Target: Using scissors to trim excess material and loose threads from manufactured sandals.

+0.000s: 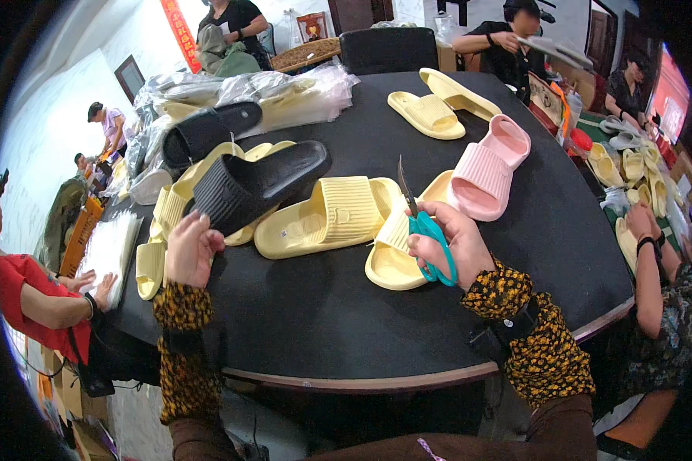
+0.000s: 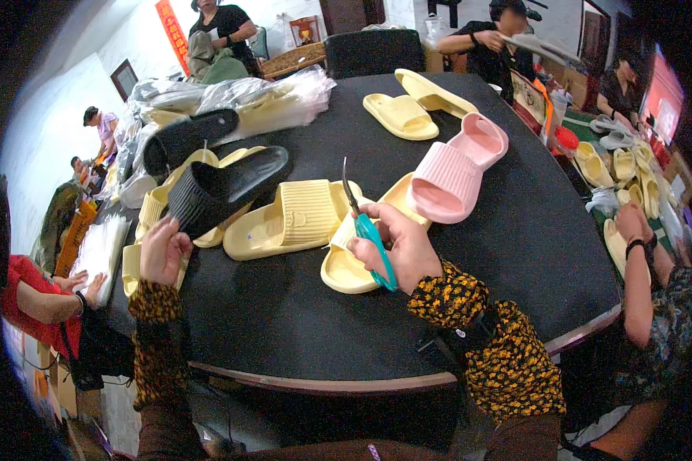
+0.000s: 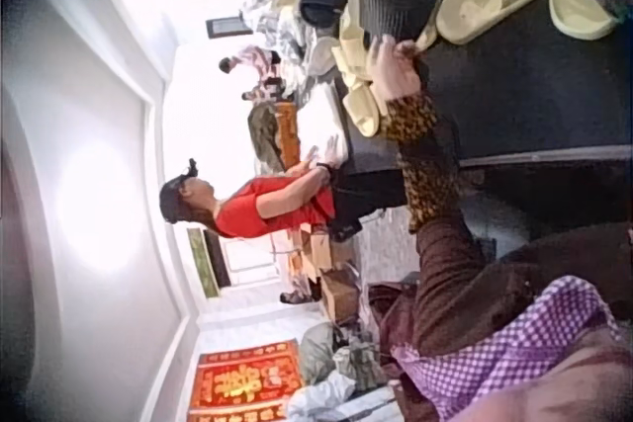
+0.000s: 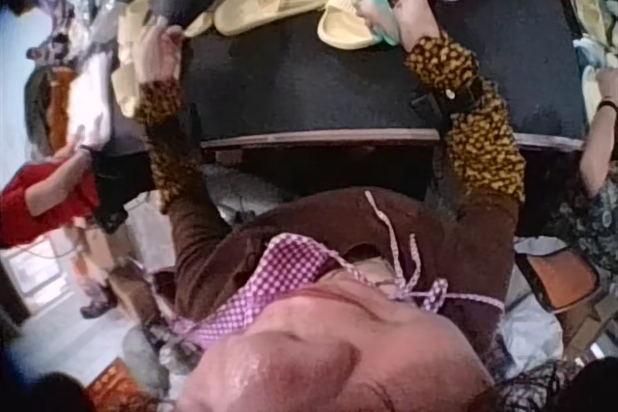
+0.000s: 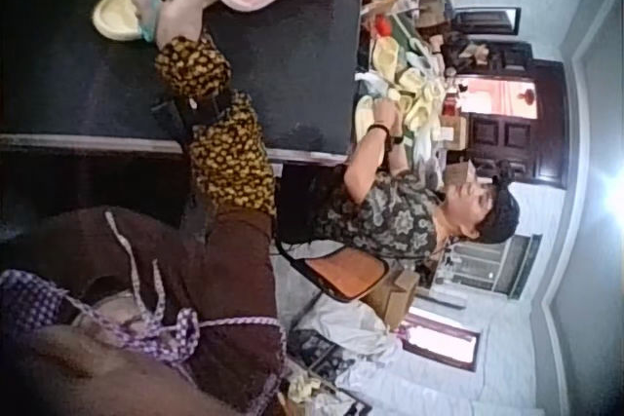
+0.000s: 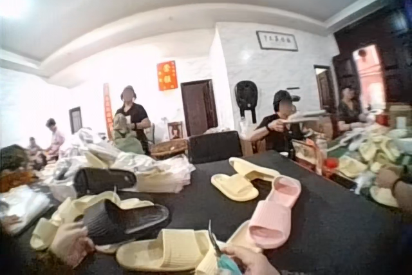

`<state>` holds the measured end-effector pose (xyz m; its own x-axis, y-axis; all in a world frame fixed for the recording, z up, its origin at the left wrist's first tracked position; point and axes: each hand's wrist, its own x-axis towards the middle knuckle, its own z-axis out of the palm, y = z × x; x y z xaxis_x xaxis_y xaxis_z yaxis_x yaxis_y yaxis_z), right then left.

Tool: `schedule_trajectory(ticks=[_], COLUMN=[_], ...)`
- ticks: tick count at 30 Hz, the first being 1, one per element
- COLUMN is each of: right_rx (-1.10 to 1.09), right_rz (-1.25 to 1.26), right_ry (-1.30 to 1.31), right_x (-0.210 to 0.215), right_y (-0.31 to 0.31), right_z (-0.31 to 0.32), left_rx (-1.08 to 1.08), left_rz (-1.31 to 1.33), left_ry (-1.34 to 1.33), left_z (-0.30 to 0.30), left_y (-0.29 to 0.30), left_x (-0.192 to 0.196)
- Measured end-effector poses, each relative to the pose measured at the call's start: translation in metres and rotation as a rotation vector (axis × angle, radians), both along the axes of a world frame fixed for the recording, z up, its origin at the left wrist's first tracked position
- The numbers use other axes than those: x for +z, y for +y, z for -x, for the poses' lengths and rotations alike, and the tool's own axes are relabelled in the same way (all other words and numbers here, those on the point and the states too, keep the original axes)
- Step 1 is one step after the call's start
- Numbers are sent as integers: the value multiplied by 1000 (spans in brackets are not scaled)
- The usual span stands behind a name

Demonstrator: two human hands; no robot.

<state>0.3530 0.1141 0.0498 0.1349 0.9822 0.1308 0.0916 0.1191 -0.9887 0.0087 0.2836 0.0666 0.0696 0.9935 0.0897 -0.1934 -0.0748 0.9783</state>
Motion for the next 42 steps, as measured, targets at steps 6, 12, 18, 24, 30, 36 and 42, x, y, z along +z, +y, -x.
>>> schedule_trajectory(ticks=[6,12,18,24,30,36,42], right_rx=[-23,-82,-112,-94,-21,216,511], right_rz=[-9,-101,-116,-99,-79,37,171], right_ry=[-3,94,130,136,192,286,352], right_x=[-2,1,2,8,10,25,30], right_y=[0,1,-2,-4,-4,-12,-14], right_z=[3,1,-2,0,5,20,42], left_rx=[-182,-314,-476,-346,-23,2,-241], left_rz=[70,23,20,10,-527,-1058,-1168], left_ry=[-25,19,421,951,1025,1231,1433], left_z=[-21,-43,-41,-29,-12,-40,-75], left_y=[-67,-103,-124,-130,-89,-30,6], left_x=[0,1,11,10,5,20,17])
